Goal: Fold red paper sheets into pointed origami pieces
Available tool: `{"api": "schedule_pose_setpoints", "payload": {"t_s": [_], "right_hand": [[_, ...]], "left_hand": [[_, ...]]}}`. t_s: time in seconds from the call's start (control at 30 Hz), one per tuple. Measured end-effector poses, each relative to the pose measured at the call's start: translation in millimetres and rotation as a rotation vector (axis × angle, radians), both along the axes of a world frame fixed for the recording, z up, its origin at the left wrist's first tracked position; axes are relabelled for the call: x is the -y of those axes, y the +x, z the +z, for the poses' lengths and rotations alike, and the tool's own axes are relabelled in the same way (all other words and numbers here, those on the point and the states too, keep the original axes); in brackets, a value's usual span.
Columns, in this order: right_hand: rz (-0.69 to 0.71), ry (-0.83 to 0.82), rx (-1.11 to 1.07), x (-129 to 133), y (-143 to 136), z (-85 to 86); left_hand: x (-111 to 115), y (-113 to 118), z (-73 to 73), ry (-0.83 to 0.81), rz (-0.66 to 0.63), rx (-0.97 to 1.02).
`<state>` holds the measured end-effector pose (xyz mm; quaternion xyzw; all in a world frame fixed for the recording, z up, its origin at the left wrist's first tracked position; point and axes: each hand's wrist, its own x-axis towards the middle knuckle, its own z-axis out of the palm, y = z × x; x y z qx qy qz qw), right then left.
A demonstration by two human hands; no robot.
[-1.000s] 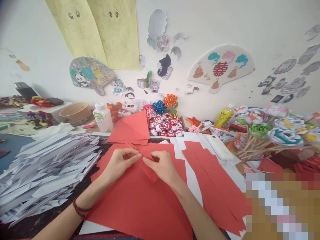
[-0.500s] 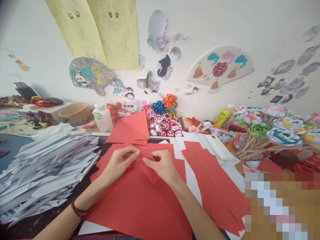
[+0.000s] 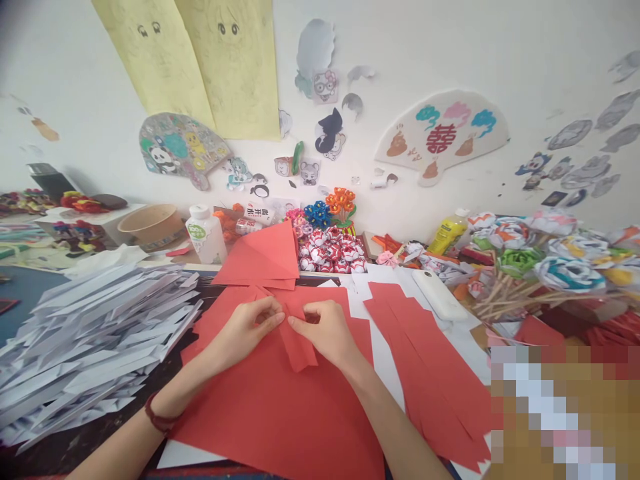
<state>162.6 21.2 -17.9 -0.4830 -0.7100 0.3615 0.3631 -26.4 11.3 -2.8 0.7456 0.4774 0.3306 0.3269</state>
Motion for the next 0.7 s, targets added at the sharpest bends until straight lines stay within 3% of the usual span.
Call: {"api": "schedule_pose_setpoints", "payload": {"t_s": [0.2, 0.37, 0.53, 0.7], "right_hand": [[-0.063, -0.083, -0.064, 2, 1, 1.9], [-0.18, -0.2, -0.044, -2, 1, -10.9], [-0.233, -0.119, 0.099, -8, 1, -24.8], [-0.324, 0.025, 0.318, -6, 1, -22.7]], "left_hand": [[-4, 4, -10.5, 0.05, 0.036, -0.173], [1, 9, -20.8, 0.375, 0.054, -0.534], [6, 13, -23.7, 0.531, -0.145, -0.769], [6, 12, -29.5, 0.559, -0.171, -0.813]]}}
